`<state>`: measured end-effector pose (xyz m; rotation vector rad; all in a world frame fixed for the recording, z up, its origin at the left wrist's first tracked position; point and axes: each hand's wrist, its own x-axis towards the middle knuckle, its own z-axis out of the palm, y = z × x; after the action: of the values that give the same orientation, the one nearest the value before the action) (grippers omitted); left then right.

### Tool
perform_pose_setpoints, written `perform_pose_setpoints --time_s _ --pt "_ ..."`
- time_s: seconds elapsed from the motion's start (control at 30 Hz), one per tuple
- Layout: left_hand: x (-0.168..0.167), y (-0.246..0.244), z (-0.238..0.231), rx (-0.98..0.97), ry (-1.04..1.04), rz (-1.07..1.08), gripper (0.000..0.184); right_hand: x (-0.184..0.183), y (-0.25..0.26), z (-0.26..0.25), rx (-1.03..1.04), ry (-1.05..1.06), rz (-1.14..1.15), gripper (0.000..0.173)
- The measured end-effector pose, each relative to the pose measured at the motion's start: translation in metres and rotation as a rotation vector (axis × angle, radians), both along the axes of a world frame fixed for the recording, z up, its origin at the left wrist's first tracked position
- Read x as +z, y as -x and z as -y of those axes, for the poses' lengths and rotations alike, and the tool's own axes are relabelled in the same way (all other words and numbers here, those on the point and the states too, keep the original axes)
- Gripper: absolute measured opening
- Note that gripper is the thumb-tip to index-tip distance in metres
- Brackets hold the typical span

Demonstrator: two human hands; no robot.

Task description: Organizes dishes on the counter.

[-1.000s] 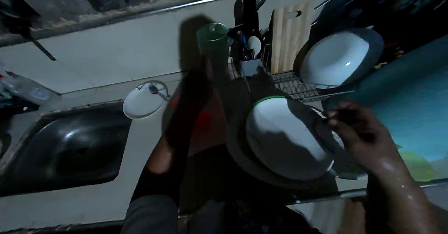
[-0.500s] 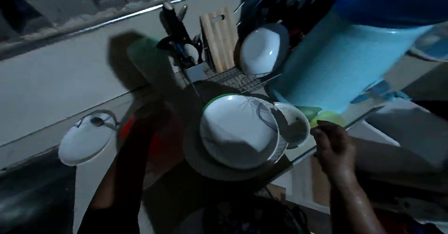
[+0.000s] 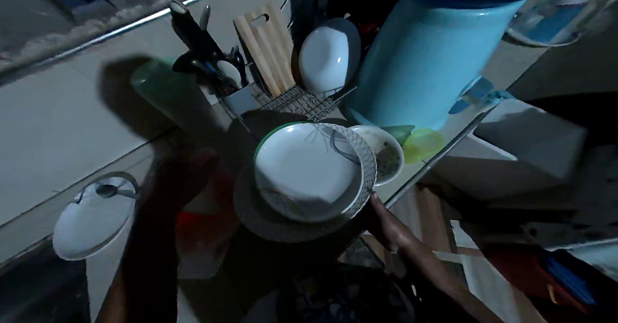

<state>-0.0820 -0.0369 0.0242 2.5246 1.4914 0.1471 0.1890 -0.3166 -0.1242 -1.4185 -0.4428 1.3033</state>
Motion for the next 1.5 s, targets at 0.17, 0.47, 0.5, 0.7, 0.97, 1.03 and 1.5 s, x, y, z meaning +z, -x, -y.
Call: perform_pose_setpoints --time_s 0.17,0.47,0.5,0.7,0.97,1.03,1.5 --pt "-0.016 -0.055 -0.001 -0.15 0.437 0.279 0.052 0.006 0.021 -0.002 -0.03 -0.18 -0.134 0.106" --pt "-0.048 -0.097 -0.023 0.021 0.788 0.65 0.032 0.004 0.04 -0.013 -0.047 -0.289 -0.182 0.105" --pt "-0.048 -0.099 -0.023 0.035 0.771 0.614 0.032 0.003 0.04 -0.013 -0.046 -0.296 -0.168 0.104" --pt "-0.059 -0.101 -0.026 0.006 0.688 0.521 0.037 -0.012 0.039 -0.019 -0.069 -0.336 -0.108 0.113" --pt "-0.065 -0.099 -0.028 -0.09 0.742 0.495 0.037 0.013 0.046 -0.026 -0.148 -0.206 -0.047 0.071" --pt "-0.063 -0.099 -0.021 -0.037 0.75 0.515 0.039 0.021 0.041 -0.031 -0.154 -0.159 0.014 0.064" --pt "-0.056 -0.084 0.003 -0.043 0.747 0.538 0.026 0.055 0.039 -0.029 -0.344 -0.002 -0.042 0.035"
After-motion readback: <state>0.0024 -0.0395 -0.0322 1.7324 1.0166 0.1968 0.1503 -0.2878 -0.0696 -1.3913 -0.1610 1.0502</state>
